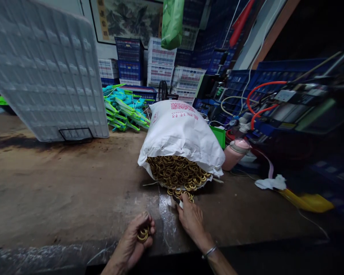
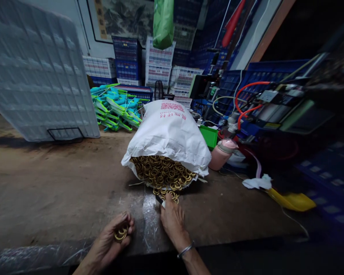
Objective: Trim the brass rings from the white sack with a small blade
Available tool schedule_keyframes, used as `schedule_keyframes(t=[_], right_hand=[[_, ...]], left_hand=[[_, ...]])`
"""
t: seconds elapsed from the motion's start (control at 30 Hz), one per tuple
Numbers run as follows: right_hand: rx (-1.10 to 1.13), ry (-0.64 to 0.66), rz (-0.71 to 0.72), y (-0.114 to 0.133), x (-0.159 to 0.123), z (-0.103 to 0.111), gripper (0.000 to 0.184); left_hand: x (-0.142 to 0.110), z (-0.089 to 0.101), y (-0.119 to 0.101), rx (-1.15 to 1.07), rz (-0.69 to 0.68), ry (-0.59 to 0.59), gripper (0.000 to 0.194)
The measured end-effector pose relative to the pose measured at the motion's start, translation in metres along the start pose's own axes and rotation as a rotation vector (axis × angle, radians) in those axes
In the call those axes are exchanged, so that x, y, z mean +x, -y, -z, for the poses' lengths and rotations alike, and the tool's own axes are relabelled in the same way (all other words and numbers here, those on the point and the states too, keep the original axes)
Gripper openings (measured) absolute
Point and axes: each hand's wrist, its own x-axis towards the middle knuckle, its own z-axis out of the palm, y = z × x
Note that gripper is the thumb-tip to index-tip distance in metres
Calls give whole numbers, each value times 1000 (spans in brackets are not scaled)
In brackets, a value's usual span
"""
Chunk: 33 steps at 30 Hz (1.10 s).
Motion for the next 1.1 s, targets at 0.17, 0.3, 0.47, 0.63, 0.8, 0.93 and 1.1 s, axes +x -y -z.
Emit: schedule_keyframes(t=[0.17, 0.3, 0.47, 0.63, 0.8, 0.93, 1.1], right_hand=[[11, 26, 2, 1, 4, 5, 15], [165, 29, 98, 3, -1, 1, 11], [418, 97, 289, 18, -15, -5, 8], [607, 151, 379, 39, -24, 2, 7], [839, 240, 249, 51, -20, 4, 19], [974, 369, 134, 52, -18, -9, 29], [987, 331, 104, 53, -16, -16, 25]], left_hand=[[0, -3, 1, 35, 13, -4, 28], [2, -8, 5, 204, -30, -5, 31], [10, -10, 10, 592, -171, -171, 46], [10, -8, 7, 668, -264, -71, 36], [5, -10, 2, 711, -356, -104, 31], [4, -11, 1, 773, -448, -43, 31], [6, -3, 5, 658, -225, -72, 32]])
